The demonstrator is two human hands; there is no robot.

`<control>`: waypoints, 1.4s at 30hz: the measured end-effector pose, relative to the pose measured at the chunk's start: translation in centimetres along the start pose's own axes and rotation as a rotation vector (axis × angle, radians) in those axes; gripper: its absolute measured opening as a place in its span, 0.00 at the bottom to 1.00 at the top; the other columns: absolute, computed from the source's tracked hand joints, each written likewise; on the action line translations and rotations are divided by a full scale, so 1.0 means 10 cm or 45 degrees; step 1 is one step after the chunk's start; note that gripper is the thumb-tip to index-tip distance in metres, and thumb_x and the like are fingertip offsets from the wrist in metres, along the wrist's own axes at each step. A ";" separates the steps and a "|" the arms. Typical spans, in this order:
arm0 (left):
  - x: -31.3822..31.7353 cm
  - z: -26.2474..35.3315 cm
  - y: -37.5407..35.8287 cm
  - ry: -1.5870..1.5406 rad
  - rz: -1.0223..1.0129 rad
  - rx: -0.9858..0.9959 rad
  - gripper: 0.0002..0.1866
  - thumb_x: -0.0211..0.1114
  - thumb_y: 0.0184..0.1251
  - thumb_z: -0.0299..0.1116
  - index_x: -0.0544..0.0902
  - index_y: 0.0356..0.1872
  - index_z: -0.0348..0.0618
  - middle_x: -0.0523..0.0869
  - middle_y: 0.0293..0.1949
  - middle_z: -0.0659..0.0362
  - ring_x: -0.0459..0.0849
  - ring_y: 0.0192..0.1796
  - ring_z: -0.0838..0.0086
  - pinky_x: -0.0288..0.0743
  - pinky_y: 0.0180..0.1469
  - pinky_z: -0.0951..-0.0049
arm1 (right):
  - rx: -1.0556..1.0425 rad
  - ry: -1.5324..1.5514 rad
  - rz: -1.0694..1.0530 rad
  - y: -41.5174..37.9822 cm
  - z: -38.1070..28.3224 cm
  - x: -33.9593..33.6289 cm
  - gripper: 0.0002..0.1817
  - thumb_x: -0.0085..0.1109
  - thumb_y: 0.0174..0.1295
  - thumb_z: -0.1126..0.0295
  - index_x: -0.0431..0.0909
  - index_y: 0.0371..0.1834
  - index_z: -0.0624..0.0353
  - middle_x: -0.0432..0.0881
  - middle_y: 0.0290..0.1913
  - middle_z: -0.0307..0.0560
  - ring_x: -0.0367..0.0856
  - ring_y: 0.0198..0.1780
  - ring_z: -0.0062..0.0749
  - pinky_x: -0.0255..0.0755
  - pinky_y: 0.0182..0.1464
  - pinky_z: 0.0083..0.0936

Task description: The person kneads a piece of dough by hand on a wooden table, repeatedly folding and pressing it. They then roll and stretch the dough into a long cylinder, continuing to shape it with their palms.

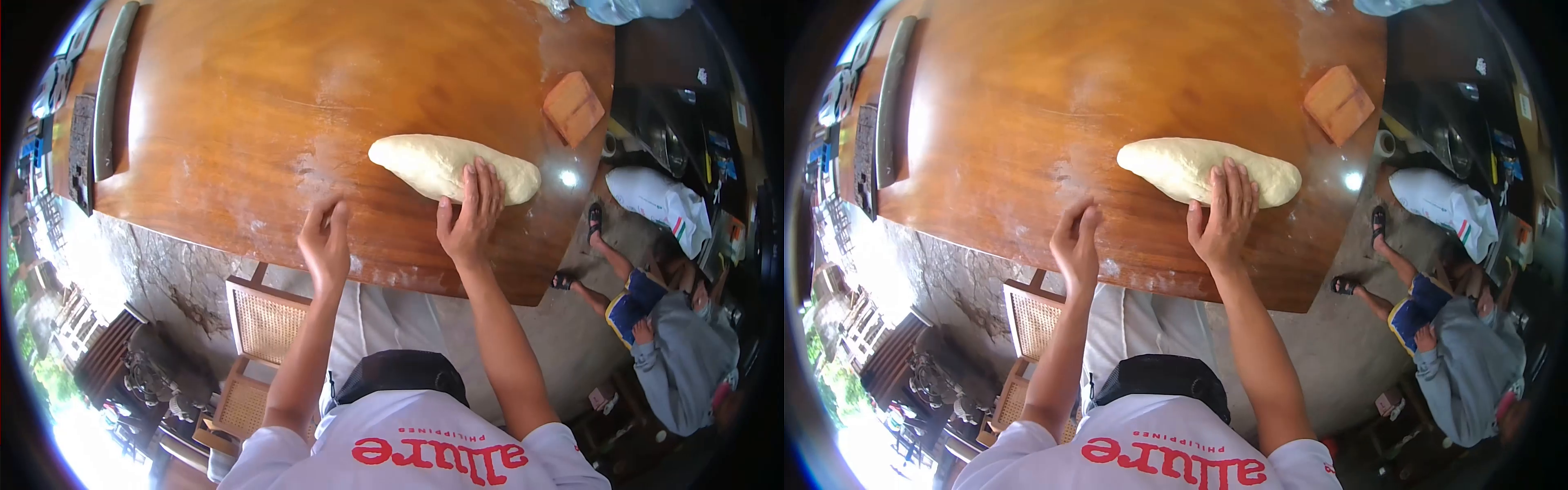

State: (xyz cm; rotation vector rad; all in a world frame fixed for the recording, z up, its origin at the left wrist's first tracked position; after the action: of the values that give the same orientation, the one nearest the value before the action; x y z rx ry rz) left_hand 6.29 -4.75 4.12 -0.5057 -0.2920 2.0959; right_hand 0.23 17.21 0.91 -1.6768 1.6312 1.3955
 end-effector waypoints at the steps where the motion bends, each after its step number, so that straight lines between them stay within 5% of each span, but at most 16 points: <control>1: 0.09 0.09 0.13 -0.076 0.033 0.087 0.14 0.63 0.76 0.30 0.85 0.55 0.32 0.90 0.44 0.54 0.83 0.49 0.76 0.76 0.55 0.72 | -0.001 -0.005 0.020 0.00 0.00 0.01 0.32 0.53 0.71 0.60 0.64 0.76 0.62 0.66 0.76 0.59 0.61 0.78 0.56 0.49 0.78 0.56; 4: 0.37 0.31 0.47 -0.013 -0.051 0.082 0.19 0.58 0.80 0.38 0.85 0.55 0.31 0.88 0.50 0.49 0.85 0.56 0.68 0.78 0.61 0.68 | -0.007 -0.008 0.049 0.05 -0.02 0.01 0.32 0.52 0.70 0.60 0.63 0.76 0.62 0.66 0.76 0.59 0.61 0.78 0.56 0.49 0.78 0.56; 6: 0.53 0.23 0.72 -0.428 -0.676 -0.239 0.27 0.50 0.81 0.49 0.83 0.60 0.34 0.87 0.54 0.46 0.86 0.55 0.65 0.78 0.60 0.68 | -0.010 -0.015 0.040 0.06 -0.01 0.00 0.32 0.52 0.70 0.60 0.63 0.75 0.62 0.66 0.75 0.59 0.61 0.77 0.56 0.49 0.78 0.56; 9: 0.30 0.27 0.95 -0.458 -1.065 -0.481 0.33 0.44 0.80 0.56 0.74 0.69 0.37 0.83 0.60 0.44 0.87 0.51 0.61 0.81 0.51 0.69 | 0.001 -0.015 0.015 0.05 0.02 -0.01 0.33 0.52 0.70 0.59 0.63 0.75 0.62 0.66 0.75 0.60 0.61 0.77 0.57 0.49 0.78 0.56; 13: 0.25 0.39 0.90 -0.837 -1.102 -0.765 0.34 0.44 0.79 0.57 0.58 0.75 0.43 0.77 0.67 0.45 0.88 0.39 0.61 0.80 0.34 0.71 | -0.008 -0.049 0.002 0.08 0.01 0.00 0.33 0.52 0.68 0.61 0.63 0.74 0.64 0.66 0.75 0.61 0.61 0.77 0.57 0.49 0.77 0.57; 18: 0.68 0.49 0.60 -0.548 -0.892 -0.626 0.31 0.55 0.75 0.52 0.66 0.69 0.40 0.82 0.62 0.42 0.90 0.38 0.59 0.81 0.34 0.67 | 0.103 -0.041 -0.019 0.33 -0.11 -0.08 0.33 0.55 0.63 0.65 0.65 0.72 0.66 0.67 0.74 0.63 0.63 0.76 0.58 0.51 0.76 0.57; 20: 0.70 0.66 0.55 0.902 -0.754 0.430 0.31 0.65 0.70 0.47 0.68 0.65 0.38 0.90 0.44 0.42 0.90 0.36 0.53 0.82 0.35 0.60 | 0.099 0.029 -0.272 0.48 -0.09 -0.24 0.35 0.61 0.58 0.68 0.66 0.71 0.66 0.67 0.73 0.61 0.64 0.75 0.56 0.53 0.75 0.53; 21: 0.72 1.04 0.44 1.277 -0.810 0.426 0.28 0.69 0.66 0.44 0.76 0.59 0.33 0.89 0.33 0.42 0.90 0.36 0.48 0.82 0.38 0.54 | 0.131 0.159 -0.465 0.59 -0.03 -0.43 0.36 0.65 0.57 0.71 0.67 0.71 0.66 0.68 0.73 0.59 0.65 0.75 0.55 0.56 0.75 0.48; 23: 0.65 1.24 0.39 1.049 -0.673 0.537 0.23 0.69 0.67 0.41 0.81 0.53 0.31 0.90 0.38 0.43 0.91 0.40 0.49 0.83 0.44 0.56 | 0.313 0.755 -0.899 0.77 0.26 -1.04 0.27 0.67 0.64 0.68 0.77 0.66 0.65 0.78 0.68 0.58 0.73 0.72 0.45 0.66 0.73 0.40; 24: 0.67 1.37 0.37 1.039 -0.696 0.532 0.23 0.69 0.67 0.41 0.81 0.53 0.31 0.90 0.38 0.43 0.91 0.40 0.49 0.83 0.44 0.56 | 0.777 1.246 -0.929 0.84 0.44 -1.36 0.20 0.64 0.67 0.70 0.81 0.60 0.68 0.80 0.66 0.58 0.77 0.68 0.40 0.69 0.70 0.35; 26: 0.65 1.67 0.35 0.689 -0.226 0.990 0.17 0.70 0.66 0.34 0.85 0.50 0.32 0.90 0.43 0.44 0.90 0.46 0.50 0.84 0.49 0.59 | 0.655 1.860 -0.778 0.88 0.70 -1.50 0.21 0.61 0.67 0.72 0.77 0.63 0.69 0.82 0.63 0.57 0.80 0.65 0.40 0.69 0.70 0.32; 28: 0.86 1.47 0.31 0.561 -0.404 1.118 0.22 0.67 0.66 0.30 0.82 0.60 0.37 0.85 0.59 0.44 0.80 0.65 0.49 0.72 0.69 0.51 | 0.898 1.092 0.365 0.81 0.67 -1.52 0.23 0.55 0.70 0.71 0.72 0.67 0.69 0.81 0.62 0.58 0.78 0.66 0.46 0.67 0.71 0.36; 31: 1.40 0.59 0.20 1.212 -0.543 1.288 0.26 0.60 0.67 0.38 0.79 0.67 0.49 0.72 0.75 0.55 0.67 0.77 0.56 0.41 0.81 0.44 | 0.293 0.211 -0.246 0.61 0.33 -0.55 0.26 0.42 0.76 0.64 0.67 0.72 0.66 0.75 0.67 0.58 0.69 0.73 0.55 0.55 0.77 0.50; 33: 1.42 0.16 0.33 1.271 -0.386 1.562 0.25 0.51 0.71 0.47 0.82 0.64 0.54 0.72 0.75 0.56 0.68 0.77 0.58 0.41 0.80 0.44 | 0.122 0.023 0.083 0.24 0.21 -0.06 0.31 0.36 0.75 0.51 0.73 0.70 0.60 0.80 0.65 0.52 0.74 0.70 0.50 0.51 0.77 0.49; 38: 1.58 0.63 0.82 1.067 -0.675 1.531 0.26 0.51 0.71 0.49 0.82 0.63 0.51 0.75 0.73 0.52 0.67 0.77 0.53 0.48 0.79 0.41 | 0.090 -0.029 0.184 0.81 0.33 -0.10 0.28 0.42 0.71 0.54 0.79 0.63 0.62 0.85 0.55 0.51 0.81 0.59 0.43 0.61 0.67 0.47; 42: 1.91 1.00 1.38 0.996 -0.847 1.576 0.20 0.56 0.70 0.45 0.87 0.54 0.47 0.72 0.74 0.50 0.65 0.78 0.49 0.51 0.81 0.47 | 0.153 0.019 0.158 1.37 0.48 -0.05 0.18 0.50 0.68 0.61 0.83 0.51 0.60 0.84 0.33 0.51 0.82 0.37 0.46 0.70 0.48 0.44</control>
State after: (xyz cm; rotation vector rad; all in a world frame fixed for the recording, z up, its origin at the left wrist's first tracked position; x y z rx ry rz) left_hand -17.85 3.78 2.99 -0.3274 1.0821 0.9845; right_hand -13.93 18.38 4.02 -1.5457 1.8170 1.3155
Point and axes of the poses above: each hand's wrist, its own y-axis towards the middle knuckle, its own x-axis out of the palm, z = x × y, the point moved 2 cm from there along y, towards the middle knuckle
